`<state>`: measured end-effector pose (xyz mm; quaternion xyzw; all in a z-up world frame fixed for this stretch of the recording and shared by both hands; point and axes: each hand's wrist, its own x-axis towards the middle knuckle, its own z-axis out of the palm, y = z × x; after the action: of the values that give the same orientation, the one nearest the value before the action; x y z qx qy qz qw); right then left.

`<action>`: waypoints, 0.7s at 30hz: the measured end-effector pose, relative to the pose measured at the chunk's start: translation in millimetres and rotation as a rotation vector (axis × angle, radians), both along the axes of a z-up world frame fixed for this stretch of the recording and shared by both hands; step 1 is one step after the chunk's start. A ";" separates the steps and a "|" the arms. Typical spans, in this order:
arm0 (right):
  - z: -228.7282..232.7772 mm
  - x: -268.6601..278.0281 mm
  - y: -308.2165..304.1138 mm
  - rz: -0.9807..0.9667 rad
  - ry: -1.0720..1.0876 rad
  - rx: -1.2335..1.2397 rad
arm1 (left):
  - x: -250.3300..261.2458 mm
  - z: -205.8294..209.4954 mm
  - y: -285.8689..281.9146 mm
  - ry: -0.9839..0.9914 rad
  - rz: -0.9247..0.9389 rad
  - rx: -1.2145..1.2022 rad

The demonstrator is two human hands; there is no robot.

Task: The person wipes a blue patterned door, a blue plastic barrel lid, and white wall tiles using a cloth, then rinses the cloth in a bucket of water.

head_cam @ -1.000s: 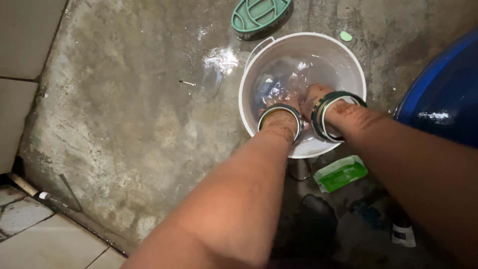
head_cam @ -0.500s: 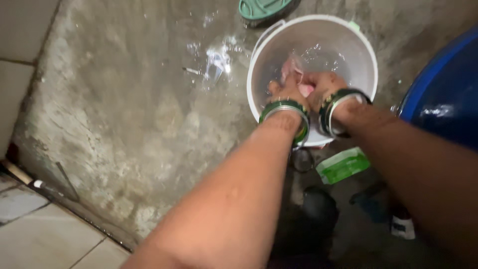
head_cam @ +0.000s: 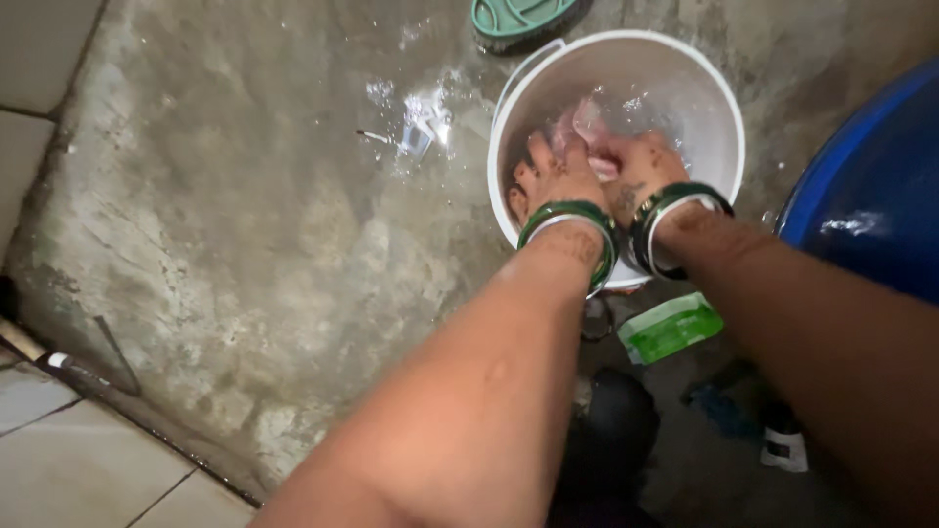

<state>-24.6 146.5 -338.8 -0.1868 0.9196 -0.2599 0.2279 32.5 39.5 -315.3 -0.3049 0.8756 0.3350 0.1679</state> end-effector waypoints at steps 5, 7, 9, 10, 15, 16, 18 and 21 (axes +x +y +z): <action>-11.0 0.4 -0.8 -0.107 -0.143 0.053 | -3.4 -5.8 1.5 -0.045 -0.083 -0.134; -3.6 4.3 2.0 -0.140 -0.052 -0.037 | 1.2 0.7 1.1 -0.011 -0.051 -0.093; 2.1 6.6 2.3 -0.116 0.110 -0.111 | -2.4 5.6 -0.8 0.016 -0.032 -0.051; 3.8 2.7 1.0 -0.093 0.106 -0.103 | -4.4 5.5 -1.8 0.021 -0.029 -0.028; -4.9 -7.3 -4.2 -0.126 -0.199 0.113 | -9.3 -24.5 -0.3 -0.023 -0.112 0.018; -7.5 -6.9 -4.6 -0.122 -0.158 0.102 | -11.2 -31.8 -0.5 0.029 -0.108 0.004; -6.6 -4.9 -6.2 -0.114 -0.071 0.078 | -8.9 -37.4 0.9 0.134 -0.097 -0.016; 16.4 -0.7 -1.8 -0.394 -0.332 -0.223 | -3.6 -17.0 -0.5 0.317 -0.010 0.054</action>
<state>-25.2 144.8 -322.4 0.0168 0.8539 -0.4257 0.2988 28.9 39.1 -332.3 -0.2391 0.8832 0.4017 0.0373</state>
